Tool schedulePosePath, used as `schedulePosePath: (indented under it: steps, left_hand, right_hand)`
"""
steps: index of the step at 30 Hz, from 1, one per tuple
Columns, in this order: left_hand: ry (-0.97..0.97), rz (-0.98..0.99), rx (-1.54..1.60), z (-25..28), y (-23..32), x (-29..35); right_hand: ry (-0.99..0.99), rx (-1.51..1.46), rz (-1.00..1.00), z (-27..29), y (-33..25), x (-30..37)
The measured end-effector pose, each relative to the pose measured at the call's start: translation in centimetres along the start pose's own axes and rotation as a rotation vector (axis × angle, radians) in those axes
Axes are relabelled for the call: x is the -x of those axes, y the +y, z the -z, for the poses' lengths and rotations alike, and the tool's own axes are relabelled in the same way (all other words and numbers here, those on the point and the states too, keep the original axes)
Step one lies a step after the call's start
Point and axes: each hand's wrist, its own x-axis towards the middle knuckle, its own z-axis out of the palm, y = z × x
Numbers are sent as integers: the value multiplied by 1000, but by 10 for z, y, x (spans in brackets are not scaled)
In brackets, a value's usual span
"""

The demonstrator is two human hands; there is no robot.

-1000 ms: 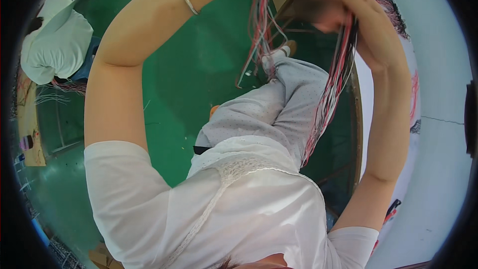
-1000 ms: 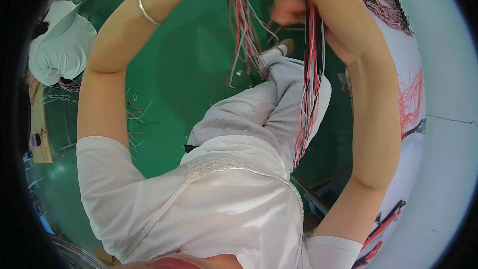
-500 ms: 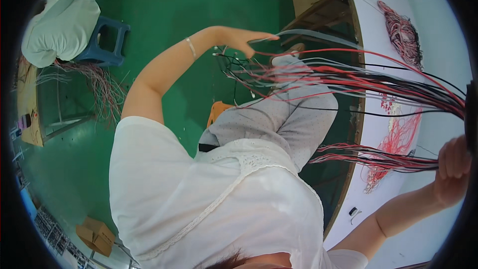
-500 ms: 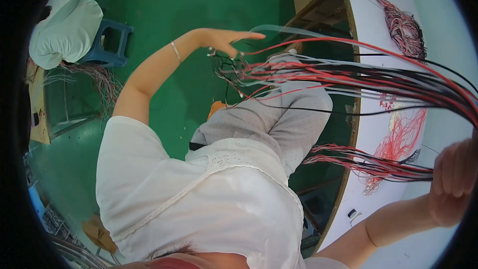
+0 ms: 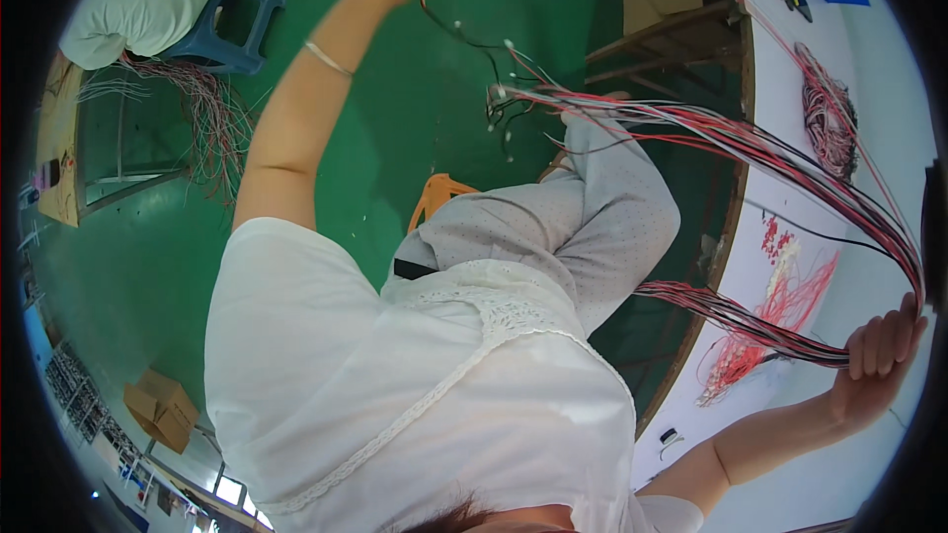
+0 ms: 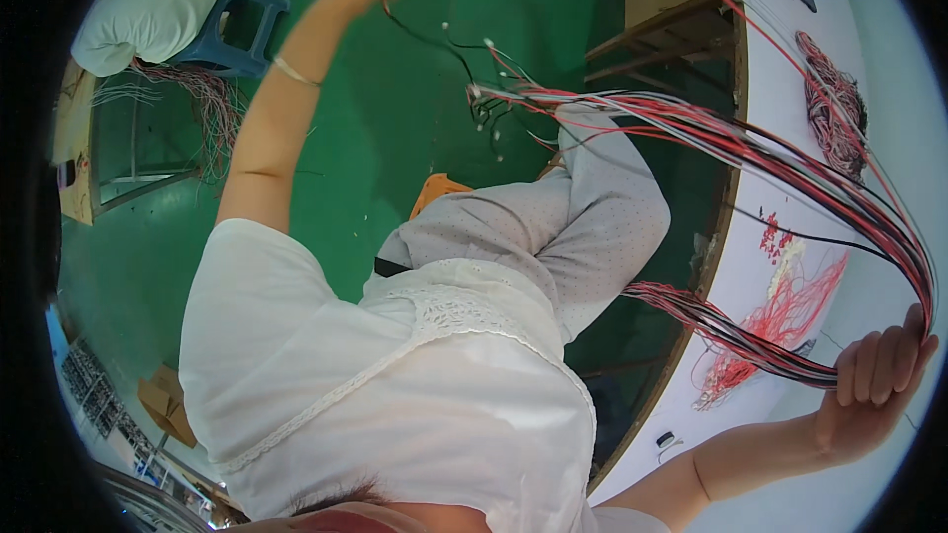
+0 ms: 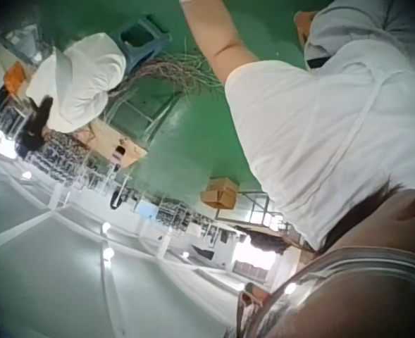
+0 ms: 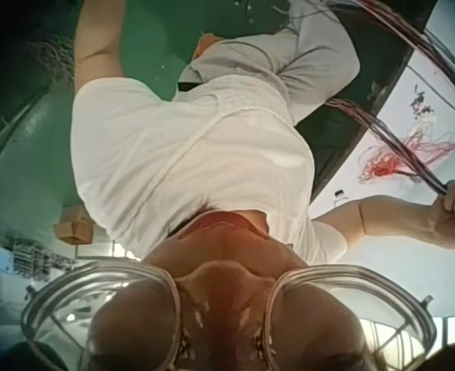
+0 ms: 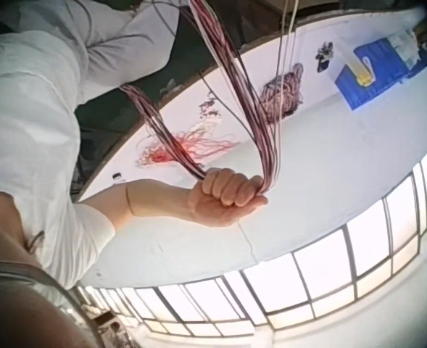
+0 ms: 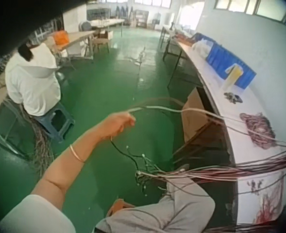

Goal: Assembling and taping electrical wire harnesses at a manual assembly station.

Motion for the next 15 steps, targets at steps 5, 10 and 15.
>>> schedulePosePath:
  steps: [5,10,15]
  left_hand:
    - [1063,-665,-1050,19,112,44]
    - [566,-762,-1228,-12,82,14]
    - [-384,-518,846,3,124,-9]
  right_hand:
    - [5,22,-3,-17,-16,1]
    - [-31,15,13,-33,-25,-11]
    - [12,78,3,-15,-38,4]
